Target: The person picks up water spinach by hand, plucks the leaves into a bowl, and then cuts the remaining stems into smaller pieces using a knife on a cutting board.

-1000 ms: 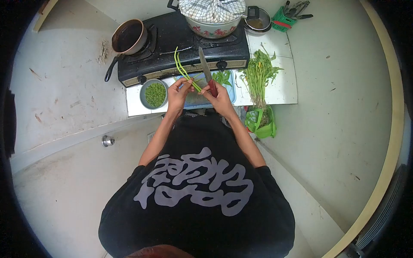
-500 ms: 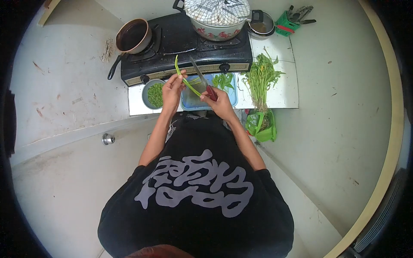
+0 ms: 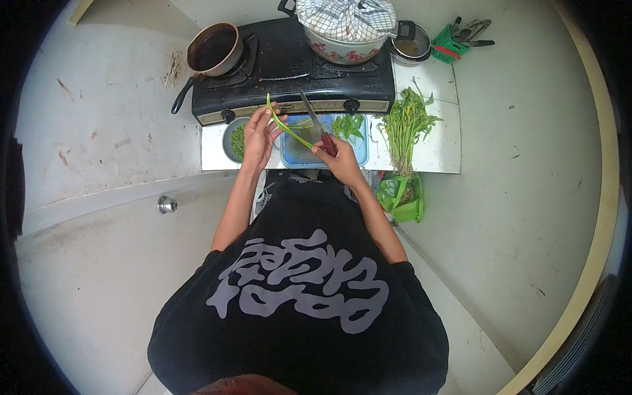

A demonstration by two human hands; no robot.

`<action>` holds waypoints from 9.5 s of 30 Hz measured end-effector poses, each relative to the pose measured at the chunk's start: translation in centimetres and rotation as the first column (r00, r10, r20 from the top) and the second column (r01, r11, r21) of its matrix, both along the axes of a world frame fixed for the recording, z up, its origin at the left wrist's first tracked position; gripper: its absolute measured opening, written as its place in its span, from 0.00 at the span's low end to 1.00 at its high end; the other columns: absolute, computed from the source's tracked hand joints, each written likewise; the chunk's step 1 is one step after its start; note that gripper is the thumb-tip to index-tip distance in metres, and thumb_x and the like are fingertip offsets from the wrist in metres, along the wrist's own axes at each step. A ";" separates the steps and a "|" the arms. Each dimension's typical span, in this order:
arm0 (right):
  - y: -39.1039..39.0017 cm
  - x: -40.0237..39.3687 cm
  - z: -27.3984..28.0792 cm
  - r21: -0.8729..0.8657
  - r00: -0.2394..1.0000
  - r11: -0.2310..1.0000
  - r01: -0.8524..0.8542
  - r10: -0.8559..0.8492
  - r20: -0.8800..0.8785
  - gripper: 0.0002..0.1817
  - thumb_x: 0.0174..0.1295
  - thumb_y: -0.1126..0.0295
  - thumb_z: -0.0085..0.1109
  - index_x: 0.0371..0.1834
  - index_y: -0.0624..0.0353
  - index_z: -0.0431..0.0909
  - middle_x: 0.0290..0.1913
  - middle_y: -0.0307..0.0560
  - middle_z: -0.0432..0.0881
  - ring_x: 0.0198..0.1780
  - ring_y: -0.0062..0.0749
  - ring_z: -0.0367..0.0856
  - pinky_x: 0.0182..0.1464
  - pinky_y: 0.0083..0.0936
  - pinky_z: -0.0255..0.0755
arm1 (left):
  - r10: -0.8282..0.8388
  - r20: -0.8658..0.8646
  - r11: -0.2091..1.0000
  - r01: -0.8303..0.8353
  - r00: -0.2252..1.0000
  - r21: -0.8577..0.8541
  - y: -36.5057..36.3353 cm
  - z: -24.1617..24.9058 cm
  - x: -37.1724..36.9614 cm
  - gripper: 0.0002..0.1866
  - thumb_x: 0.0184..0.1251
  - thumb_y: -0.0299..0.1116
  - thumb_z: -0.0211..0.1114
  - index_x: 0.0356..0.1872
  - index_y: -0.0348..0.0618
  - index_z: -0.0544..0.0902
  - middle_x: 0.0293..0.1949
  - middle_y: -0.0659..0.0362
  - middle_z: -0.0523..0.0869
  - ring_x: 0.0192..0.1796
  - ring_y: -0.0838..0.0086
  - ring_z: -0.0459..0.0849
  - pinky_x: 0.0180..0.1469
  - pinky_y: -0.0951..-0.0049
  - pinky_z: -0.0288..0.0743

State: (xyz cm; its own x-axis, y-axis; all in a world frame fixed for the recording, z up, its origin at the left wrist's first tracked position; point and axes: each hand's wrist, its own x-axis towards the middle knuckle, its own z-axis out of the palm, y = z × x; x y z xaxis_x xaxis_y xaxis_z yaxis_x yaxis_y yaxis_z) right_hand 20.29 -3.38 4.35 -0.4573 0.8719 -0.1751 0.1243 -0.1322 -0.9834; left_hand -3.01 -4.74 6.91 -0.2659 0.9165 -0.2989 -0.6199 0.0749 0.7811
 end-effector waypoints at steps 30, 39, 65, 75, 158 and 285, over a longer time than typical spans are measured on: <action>1.0 2.9 -7.4 0.039 0.946 0.999 -0.011 -0.002 0.323 0.20 0.73 0.55 0.64 0.46 0.66 0.83 0.31 0.45 0.85 0.33 0.23 0.80 0.39 0.26 0.74 | -0.671 -0.696 0.687 0.567 0.256 -0.454 -1.6 -7.8 1.3 0.09 0.71 0.30 0.67 0.45 0.34 0.88 0.33 0.53 0.89 0.32 0.72 0.86 0.38 0.68 0.79; -3.8 5.0 -10.9 -0.050 0.917 0.992 0.112 -0.084 0.391 0.24 0.77 0.50 0.56 0.44 0.65 0.81 0.29 0.49 0.85 0.30 0.30 0.81 0.38 0.31 0.73 | -0.547 -0.792 0.778 0.513 0.270 -0.363 -3.5 -15.5 1.4 0.08 0.68 0.27 0.69 0.45 0.35 0.88 0.36 0.49 0.88 0.32 0.67 0.87 0.38 0.65 0.79; -8.6 1.4 -13.1 0.151 0.656 0.968 -0.201 0.019 0.755 0.25 0.78 0.51 0.48 0.46 0.68 0.75 0.25 0.67 0.83 0.29 0.67 0.84 0.35 0.56 0.79 | -0.282 -0.954 0.888 0.403 0.100 -0.220 -3.8 -15.0 4.0 0.09 0.69 0.27 0.65 0.48 0.43 0.85 0.45 0.50 0.82 0.45 0.47 0.85 0.45 0.52 0.81; -8.9 0.9 -12.7 0.206 0.609 0.950 -0.236 -0.021 0.793 0.24 0.77 0.53 0.48 0.39 0.67 0.76 0.22 0.63 0.83 0.27 0.64 0.85 0.33 0.55 0.81 | -0.308 -0.949 0.879 0.401 0.066 -0.257 -3.7 -14.8 4.1 0.08 0.68 0.28 0.67 0.46 0.41 0.85 0.45 0.51 0.84 0.47 0.46 0.85 0.47 0.52 0.79; -8.8 0.1 -11.4 0.088 0.632 0.976 -0.198 0.059 0.773 0.27 0.78 0.51 0.45 0.39 0.69 0.79 0.29 0.67 0.85 0.32 0.67 0.86 0.39 0.56 0.81 | -0.171 -0.979 0.885 0.453 0.107 -0.106 -3.0 -16.3 4.0 0.06 0.65 0.21 0.65 0.42 0.35 0.84 0.38 0.45 0.82 0.43 0.44 0.82 0.45 0.52 0.76; -9.3 4.6 -9.5 -0.065 0.822 0.996 0.062 -0.014 0.570 0.24 0.76 0.49 0.54 0.41 0.62 0.84 0.21 0.49 0.82 0.24 0.38 0.82 0.33 0.36 0.73 | -0.391 -0.915 0.777 0.567 0.097 -0.272 0.6 -16.9 1.5 0.13 0.60 0.23 0.66 0.46 0.32 0.78 0.44 0.39 0.79 0.46 0.42 0.82 0.50 0.50 0.79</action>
State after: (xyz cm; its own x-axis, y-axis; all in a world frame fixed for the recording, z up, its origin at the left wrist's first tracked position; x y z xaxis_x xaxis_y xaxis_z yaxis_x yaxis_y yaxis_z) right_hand 24.86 -12.63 -5.11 -0.2225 0.8592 -0.4608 0.6508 -0.2210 -0.7263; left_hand -1.55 -4.12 -10.04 0.2498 0.9637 -0.0944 0.6208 -0.0845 0.7794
